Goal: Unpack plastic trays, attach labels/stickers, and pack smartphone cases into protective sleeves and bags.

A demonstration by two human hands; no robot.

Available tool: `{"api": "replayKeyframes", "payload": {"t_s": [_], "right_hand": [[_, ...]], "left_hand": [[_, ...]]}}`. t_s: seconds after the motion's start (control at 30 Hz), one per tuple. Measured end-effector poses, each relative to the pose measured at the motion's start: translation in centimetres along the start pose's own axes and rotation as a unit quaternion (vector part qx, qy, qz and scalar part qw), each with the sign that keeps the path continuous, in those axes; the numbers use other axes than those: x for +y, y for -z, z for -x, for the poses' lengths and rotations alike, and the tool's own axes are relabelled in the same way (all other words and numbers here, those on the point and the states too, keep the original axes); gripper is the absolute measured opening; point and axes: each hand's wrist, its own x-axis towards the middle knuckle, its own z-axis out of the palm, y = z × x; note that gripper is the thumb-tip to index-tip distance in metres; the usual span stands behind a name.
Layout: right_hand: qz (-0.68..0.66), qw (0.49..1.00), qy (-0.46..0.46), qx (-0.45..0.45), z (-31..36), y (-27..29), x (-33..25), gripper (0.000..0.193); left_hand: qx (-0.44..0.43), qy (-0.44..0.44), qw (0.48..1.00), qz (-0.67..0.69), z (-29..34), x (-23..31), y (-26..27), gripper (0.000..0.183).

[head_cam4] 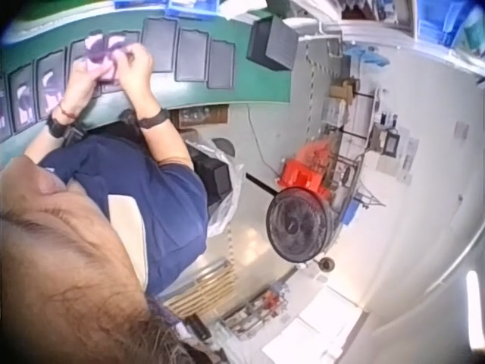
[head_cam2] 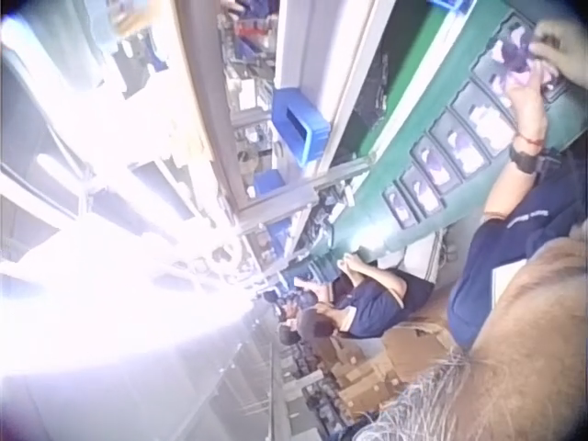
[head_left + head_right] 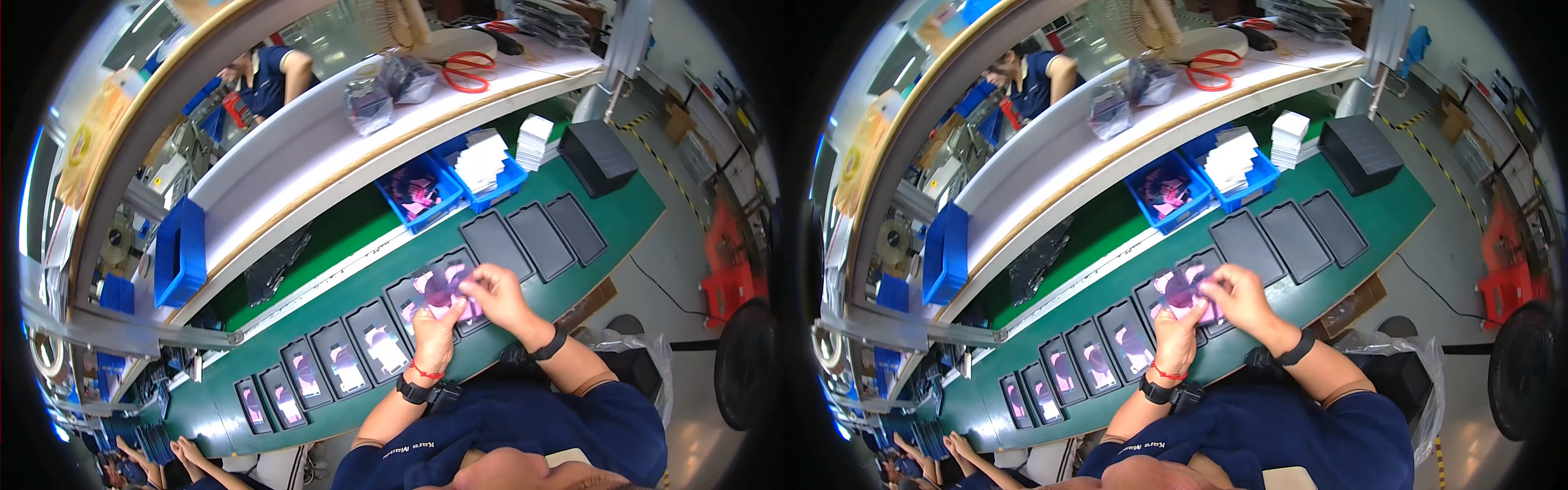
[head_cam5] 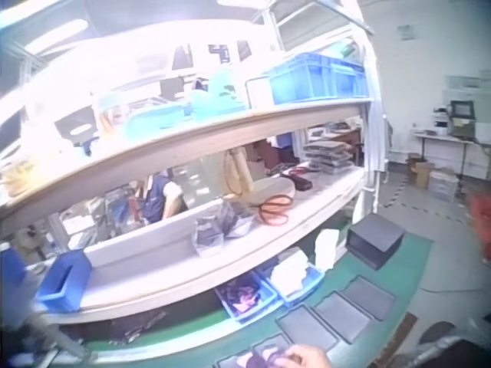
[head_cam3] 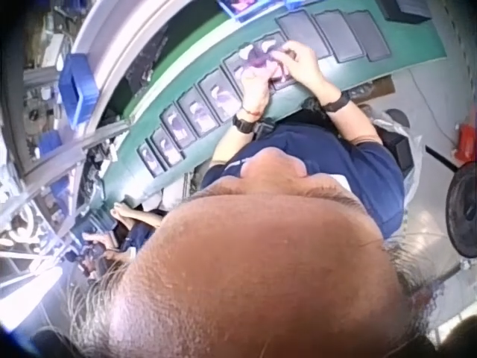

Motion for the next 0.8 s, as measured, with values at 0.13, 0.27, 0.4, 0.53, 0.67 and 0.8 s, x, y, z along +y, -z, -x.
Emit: {"api": "replayKeyframes", "payload": {"t_s": [0.13, 0.27, 0.4, 0.53, 0.67, 0.8], "right_hand": [[0.101, 0.986, 0.040, 0.124, -4.3, 5.4, 0.1, 0.015], [0.403, 0.888, 0.130, 0.179, -4.1, 5.9, -1.4, 0.028], [0.251, 0.940, 0.192, 0.131, -1.6, 4.3, -0.9, 0.031], [-0.152, 0.985, 0.033, 0.073, -1.2, 5.2, 0.8, 0.009], [0.074, 0.977, 0.002, 0.202, -3.8, 12.3, 0.6, 0.011], [0.380, 0.904, 0.044, 0.193, -3.8, 13.7, 1.0, 0.031]], "left_hand": [[-0.026, 0.093, 0.994, 0.042, -0.9, 0.5, 0.3, 0.018], [-0.013, 0.120, 0.988, 0.095, -1.3, -0.1, -0.8, 0.021], [-0.016, 0.102, 0.994, 0.029, -1.5, -1.3, -2.3, 0.023], [-0.090, 0.071, 0.993, -0.027, -1.5, -1.7, -3.6, 0.023], [-0.051, 0.136, 0.987, 0.070, -1.5, -1.0, -3.9, 0.024], [-0.031, 0.108, 0.994, 0.005, -1.4, -1.4, -4.5, 0.022]]}}
